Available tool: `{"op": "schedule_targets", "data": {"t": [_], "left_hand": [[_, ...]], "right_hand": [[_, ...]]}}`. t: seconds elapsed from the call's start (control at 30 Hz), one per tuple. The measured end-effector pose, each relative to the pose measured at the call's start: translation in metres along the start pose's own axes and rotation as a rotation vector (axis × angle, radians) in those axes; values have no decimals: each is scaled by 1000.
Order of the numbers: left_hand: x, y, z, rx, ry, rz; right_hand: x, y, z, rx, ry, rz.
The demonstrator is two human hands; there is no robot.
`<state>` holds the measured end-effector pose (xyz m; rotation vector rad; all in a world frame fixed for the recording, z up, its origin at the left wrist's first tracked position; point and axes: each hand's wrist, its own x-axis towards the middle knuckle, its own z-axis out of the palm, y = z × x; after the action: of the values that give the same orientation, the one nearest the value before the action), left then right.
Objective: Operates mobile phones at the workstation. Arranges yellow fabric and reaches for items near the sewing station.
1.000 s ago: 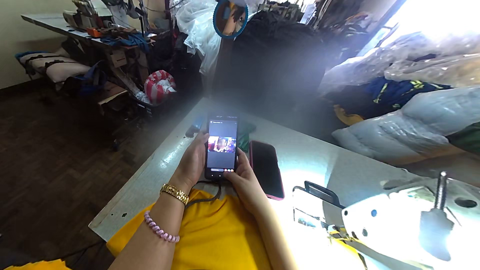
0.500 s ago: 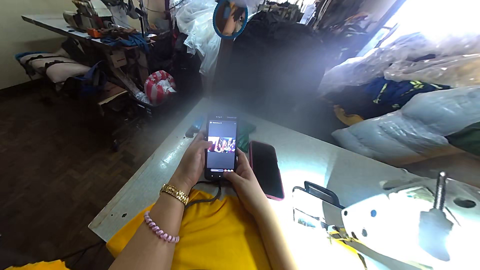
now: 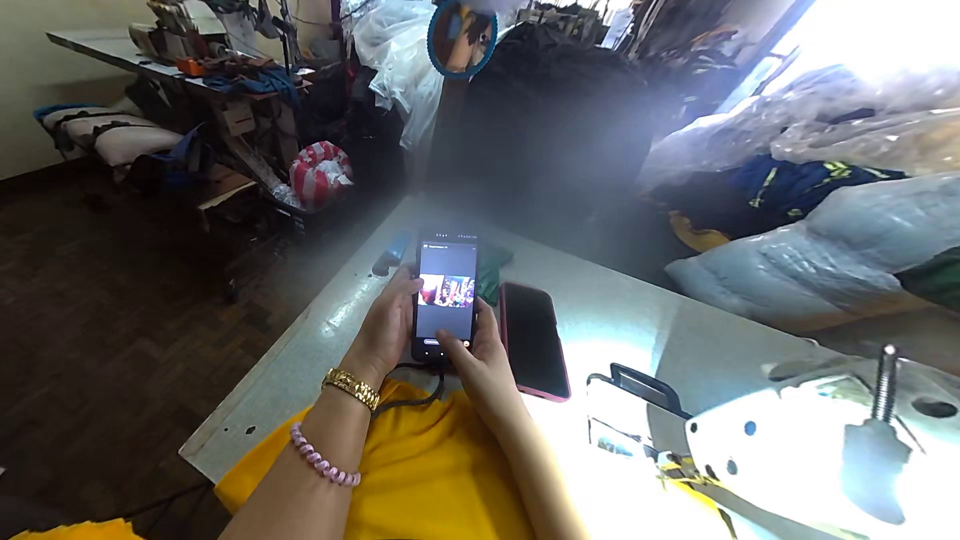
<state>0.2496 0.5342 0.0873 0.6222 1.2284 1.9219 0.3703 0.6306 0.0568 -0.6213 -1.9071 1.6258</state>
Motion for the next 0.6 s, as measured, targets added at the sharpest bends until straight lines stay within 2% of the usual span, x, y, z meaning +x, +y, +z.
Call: {"op": "schedule_targets", "data": {"t": [0.43, 0.6], "left_hand": [[-1, 1, 1, -11, -54, 2], [-1, 0, 0, 20, -49, 2]], "right_hand": [[-1, -2, 8, -119, 128, 4], [-1, -1, 5, -101, 123, 0]]}}
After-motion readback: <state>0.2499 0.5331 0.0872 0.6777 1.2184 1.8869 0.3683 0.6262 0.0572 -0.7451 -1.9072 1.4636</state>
